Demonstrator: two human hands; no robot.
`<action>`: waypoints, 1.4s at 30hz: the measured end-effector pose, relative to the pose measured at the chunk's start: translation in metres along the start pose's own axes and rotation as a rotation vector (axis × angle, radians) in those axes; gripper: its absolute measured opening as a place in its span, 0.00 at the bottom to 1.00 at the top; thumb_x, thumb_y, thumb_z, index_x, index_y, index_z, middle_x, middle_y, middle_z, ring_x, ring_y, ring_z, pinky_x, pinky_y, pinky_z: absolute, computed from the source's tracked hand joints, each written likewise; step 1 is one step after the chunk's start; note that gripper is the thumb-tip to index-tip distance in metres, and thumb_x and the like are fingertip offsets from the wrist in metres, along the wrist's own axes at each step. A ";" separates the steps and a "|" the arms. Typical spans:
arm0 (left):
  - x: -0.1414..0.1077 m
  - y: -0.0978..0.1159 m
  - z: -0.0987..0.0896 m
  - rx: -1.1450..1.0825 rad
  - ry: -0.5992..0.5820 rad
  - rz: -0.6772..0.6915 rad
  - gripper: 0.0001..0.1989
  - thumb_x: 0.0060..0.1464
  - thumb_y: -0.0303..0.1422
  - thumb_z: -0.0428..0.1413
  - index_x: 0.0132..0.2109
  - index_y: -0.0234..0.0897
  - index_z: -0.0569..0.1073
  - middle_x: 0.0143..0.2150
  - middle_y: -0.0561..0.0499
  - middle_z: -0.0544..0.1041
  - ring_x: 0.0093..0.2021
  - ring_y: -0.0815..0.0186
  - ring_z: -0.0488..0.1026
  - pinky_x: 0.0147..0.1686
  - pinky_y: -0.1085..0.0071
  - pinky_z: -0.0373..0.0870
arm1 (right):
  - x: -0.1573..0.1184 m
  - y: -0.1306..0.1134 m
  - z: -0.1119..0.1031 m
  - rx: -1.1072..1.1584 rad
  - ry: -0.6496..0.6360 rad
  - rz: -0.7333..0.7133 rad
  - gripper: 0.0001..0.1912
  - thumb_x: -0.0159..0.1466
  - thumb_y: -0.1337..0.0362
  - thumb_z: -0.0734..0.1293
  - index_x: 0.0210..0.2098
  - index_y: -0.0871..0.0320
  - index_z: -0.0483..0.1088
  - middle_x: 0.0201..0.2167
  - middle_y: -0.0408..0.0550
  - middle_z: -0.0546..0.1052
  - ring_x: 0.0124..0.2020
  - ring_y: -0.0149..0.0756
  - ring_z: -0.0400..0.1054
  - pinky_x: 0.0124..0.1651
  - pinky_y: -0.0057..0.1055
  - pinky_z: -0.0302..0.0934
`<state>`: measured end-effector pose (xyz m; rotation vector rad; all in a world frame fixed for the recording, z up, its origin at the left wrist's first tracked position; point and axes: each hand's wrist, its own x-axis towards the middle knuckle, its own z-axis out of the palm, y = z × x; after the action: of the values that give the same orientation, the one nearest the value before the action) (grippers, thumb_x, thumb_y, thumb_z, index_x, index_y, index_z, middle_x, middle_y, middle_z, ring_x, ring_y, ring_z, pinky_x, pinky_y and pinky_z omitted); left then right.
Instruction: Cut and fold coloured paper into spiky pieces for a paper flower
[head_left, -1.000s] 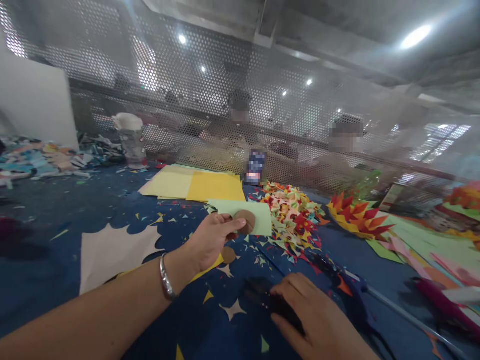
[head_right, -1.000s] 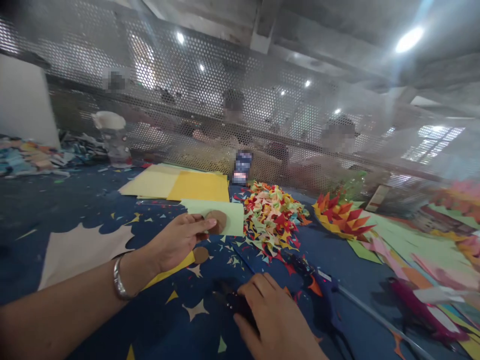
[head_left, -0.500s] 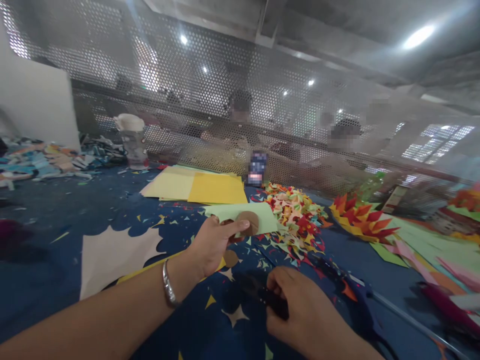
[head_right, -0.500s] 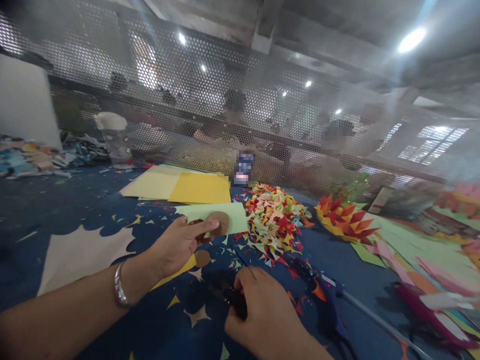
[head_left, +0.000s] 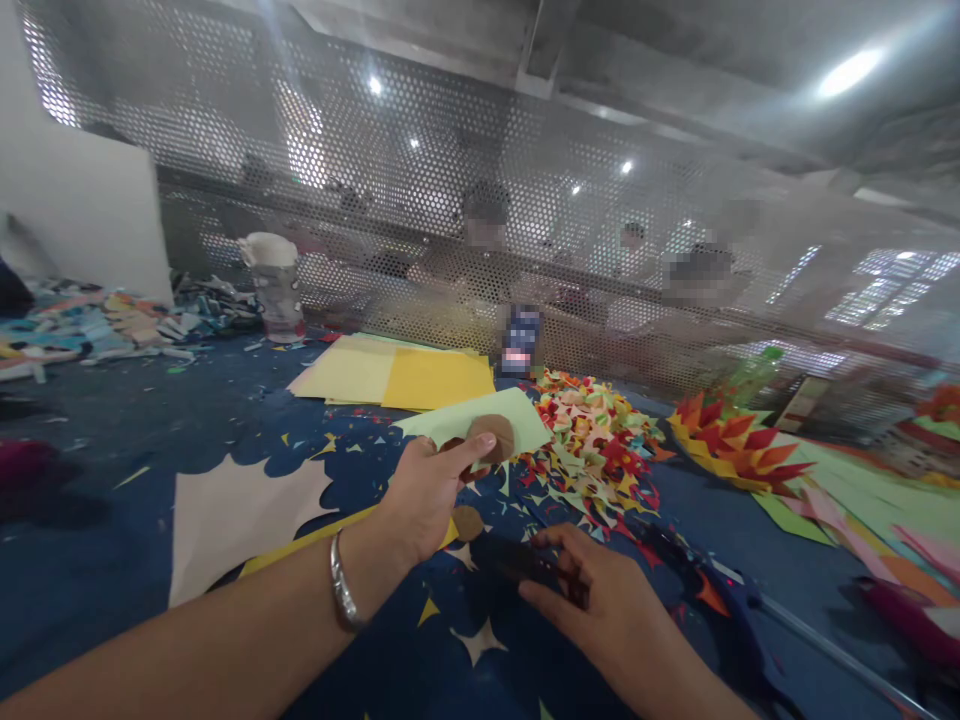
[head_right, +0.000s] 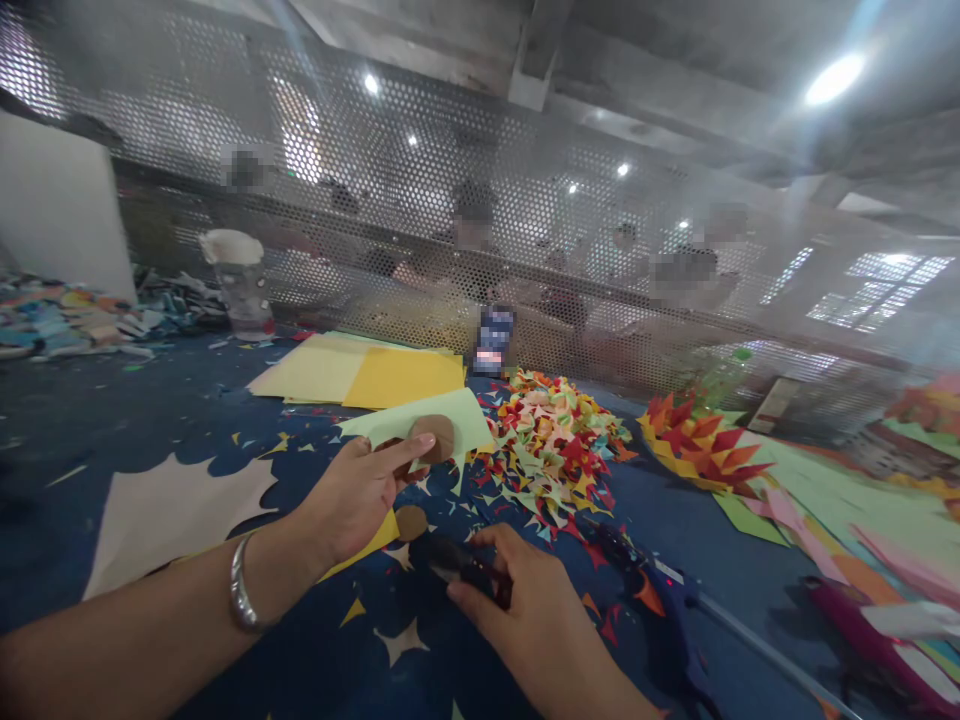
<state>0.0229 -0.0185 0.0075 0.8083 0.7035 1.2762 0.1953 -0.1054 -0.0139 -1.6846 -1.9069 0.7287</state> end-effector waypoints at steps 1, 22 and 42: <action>0.000 0.000 0.001 -0.010 -0.005 0.002 0.07 0.41 0.30 0.62 0.32 0.34 0.75 0.37 0.46 0.78 0.39 0.61 0.73 0.39 0.67 0.67 | 0.000 -0.001 0.000 0.019 -0.001 0.001 0.13 0.59 0.55 0.65 0.41 0.54 0.66 0.22 0.39 0.68 0.24 0.33 0.62 0.25 0.27 0.53; -0.009 0.001 0.009 -0.182 -0.001 -0.010 0.11 0.41 0.29 0.64 0.35 0.35 0.76 0.37 0.51 0.77 0.37 0.68 0.72 0.36 0.73 0.68 | 0.031 -0.037 0.005 0.890 0.099 0.188 0.19 0.60 0.47 0.62 0.34 0.58 0.66 0.13 0.31 0.53 0.10 0.20 0.41 0.11 0.18 0.36; -0.015 -0.010 0.015 -0.210 0.000 -0.029 0.06 0.41 0.30 0.65 0.30 0.36 0.77 0.33 0.50 0.78 0.32 0.67 0.72 0.36 0.72 0.69 | 0.032 -0.038 0.012 1.013 0.120 0.144 0.18 0.62 0.49 0.61 0.28 0.58 0.64 0.13 0.31 0.51 0.11 0.18 0.40 0.12 0.15 0.36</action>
<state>0.0381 -0.0362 0.0071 0.6246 0.5679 1.2989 0.1553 -0.0779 0.0034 -1.1477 -1.0056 1.3156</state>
